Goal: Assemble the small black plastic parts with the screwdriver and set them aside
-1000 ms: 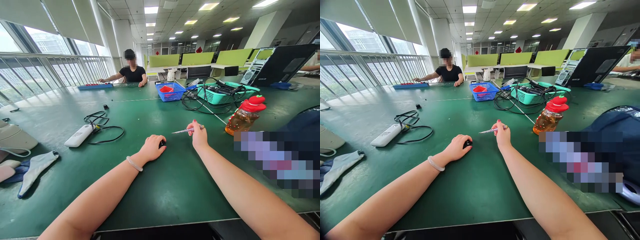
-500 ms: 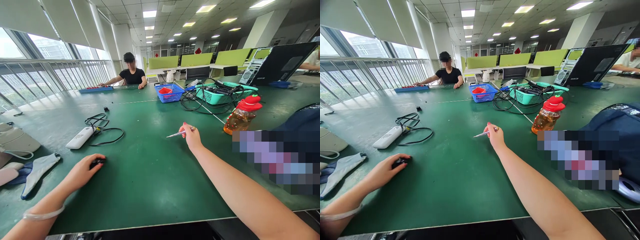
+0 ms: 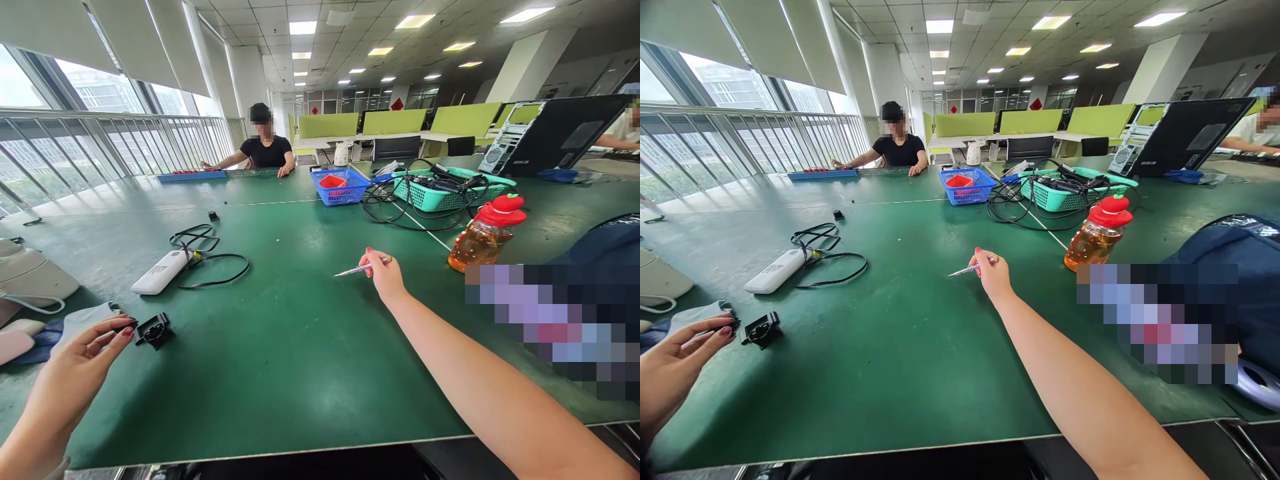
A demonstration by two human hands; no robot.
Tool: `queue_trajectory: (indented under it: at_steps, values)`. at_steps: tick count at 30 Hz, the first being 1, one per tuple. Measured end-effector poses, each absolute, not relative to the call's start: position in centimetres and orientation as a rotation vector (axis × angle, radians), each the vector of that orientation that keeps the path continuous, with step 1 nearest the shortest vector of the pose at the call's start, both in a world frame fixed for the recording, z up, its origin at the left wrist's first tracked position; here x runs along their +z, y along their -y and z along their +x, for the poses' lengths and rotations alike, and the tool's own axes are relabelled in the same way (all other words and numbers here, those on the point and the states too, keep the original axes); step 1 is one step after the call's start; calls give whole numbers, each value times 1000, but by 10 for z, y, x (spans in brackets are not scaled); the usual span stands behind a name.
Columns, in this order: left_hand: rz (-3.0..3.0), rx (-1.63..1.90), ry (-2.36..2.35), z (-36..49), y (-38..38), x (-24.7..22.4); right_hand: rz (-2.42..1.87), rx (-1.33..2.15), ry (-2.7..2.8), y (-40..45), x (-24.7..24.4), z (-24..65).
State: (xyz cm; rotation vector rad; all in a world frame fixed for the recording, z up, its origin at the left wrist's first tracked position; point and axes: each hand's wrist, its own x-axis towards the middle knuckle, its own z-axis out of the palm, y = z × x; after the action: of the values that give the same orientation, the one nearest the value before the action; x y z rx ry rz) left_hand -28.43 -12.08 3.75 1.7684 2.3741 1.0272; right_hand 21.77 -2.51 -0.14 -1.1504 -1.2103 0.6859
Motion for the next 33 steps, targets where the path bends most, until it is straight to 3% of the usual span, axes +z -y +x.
queue_trajectory:
  at_steps: [3,14,24,33]
  values:
    - [1605,997,-2338,-272,122,44,-1167,685,1218,25,-2,218]
    - [1953,438,-2375,-259,113,52,-1178,713,1227,27,1,217]
    - [2032,347,-2312,-273,107,45,-1184,705,1244,26,1,216]
    - [1963,474,-2216,-299,90,32,-1183,736,1221,27,2,215]
